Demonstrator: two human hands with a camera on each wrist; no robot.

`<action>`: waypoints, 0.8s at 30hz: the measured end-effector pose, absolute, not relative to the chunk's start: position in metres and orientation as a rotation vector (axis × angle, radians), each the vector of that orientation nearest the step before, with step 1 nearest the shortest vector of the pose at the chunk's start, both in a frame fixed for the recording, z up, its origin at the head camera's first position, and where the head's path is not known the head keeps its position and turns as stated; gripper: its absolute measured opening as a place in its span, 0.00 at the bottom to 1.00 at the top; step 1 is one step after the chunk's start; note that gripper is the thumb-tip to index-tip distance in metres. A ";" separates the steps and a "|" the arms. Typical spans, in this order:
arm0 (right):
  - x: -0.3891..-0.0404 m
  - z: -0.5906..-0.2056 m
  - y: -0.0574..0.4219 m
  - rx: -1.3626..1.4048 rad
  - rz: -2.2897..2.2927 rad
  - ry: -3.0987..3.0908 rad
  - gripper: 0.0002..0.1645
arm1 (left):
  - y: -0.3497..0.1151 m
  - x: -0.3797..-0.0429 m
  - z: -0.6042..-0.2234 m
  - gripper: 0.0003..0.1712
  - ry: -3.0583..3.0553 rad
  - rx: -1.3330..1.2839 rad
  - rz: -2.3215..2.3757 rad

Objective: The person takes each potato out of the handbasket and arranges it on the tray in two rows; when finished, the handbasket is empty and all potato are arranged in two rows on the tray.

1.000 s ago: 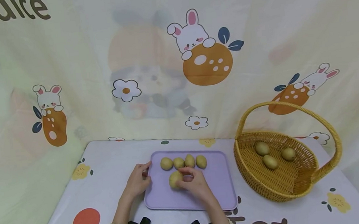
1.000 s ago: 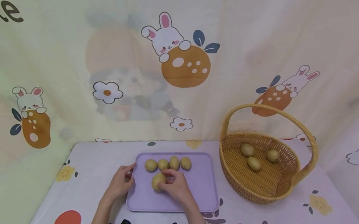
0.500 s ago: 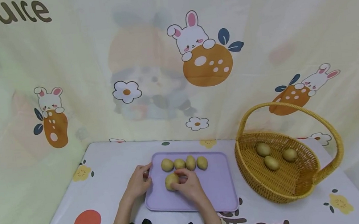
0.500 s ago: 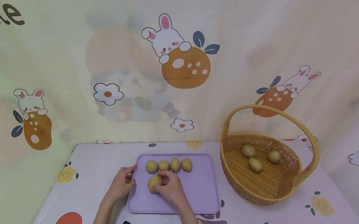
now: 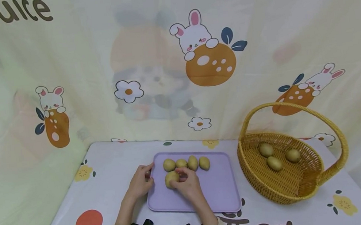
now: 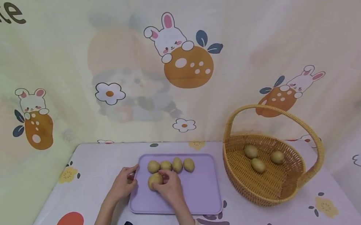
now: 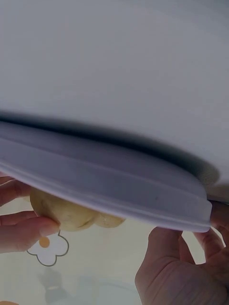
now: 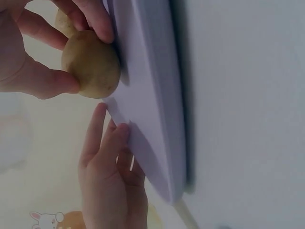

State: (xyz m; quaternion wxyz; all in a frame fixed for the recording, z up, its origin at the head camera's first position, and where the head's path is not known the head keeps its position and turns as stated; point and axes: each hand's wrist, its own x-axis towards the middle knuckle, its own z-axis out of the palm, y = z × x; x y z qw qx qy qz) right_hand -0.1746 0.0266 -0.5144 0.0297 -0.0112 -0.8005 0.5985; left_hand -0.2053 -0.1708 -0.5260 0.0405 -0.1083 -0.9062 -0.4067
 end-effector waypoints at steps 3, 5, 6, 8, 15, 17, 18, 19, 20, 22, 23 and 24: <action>-0.174 -0.515 0.025 -0.069 1.829 -2.441 0.27 | -0.171 -0.205 -0.525 0.34 -2.770 -0.336 -1.238; -0.175 -0.515 0.024 -0.080 1.832 -2.417 0.26 | -0.171 -0.205 -0.525 0.34 -2.763 -0.343 -1.232; -0.175 -0.516 0.023 -0.078 1.832 -2.404 0.26 | -0.171 -0.205 -0.524 0.34 -2.759 -0.347 -1.234; -0.175 -0.516 0.023 -0.083 1.845 -2.383 0.26 | -0.171 -0.206 -0.524 0.34 -2.760 -0.350 -1.237; -0.175 -0.516 0.021 -0.076 1.854 -2.367 0.25 | -0.171 -0.206 -0.526 0.34 -2.758 -0.346 -1.251; -0.175 -0.516 0.021 -0.073 1.861 -2.363 0.25 | -0.171 -0.206 -0.527 0.34 -2.765 -0.342 -1.252; -0.175 -0.516 0.021 -0.072 1.865 -2.363 0.25 | -0.171 -0.206 -0.527 0.34 -2.767 -0.342 -1.252; -0.175 -0.516 0.021 -0.074 1.869 -2.363 0.25 | -0.171 -0.206 -0.527 0.34 -2.769 -0.342 -1.248; -0.175 -0.516 0.021 -0.069 1.872 -2.361 0.25 | -0.171 -0.206 -0.527 0.34 -2.771 -0.342 -1.247; -0.175 -0.516 0.021 -0.058 1.881 -2.356 0.24 | -0.171 -0.206 -0.527 0.34 -2.780 -0.330 -1.246; -0.175 -0.516 0.021 -0.052 1.882 -2.354 0.24 | -0.171 -0.206 -0.527 0.34 -2.781 -0.327 -1.248; -0.175 -0.516 0.021 -0.049 1.885 -2.352 0.24 | -0.171 -0.206 -0.526 0.34 -2.782 -0.326 -1.249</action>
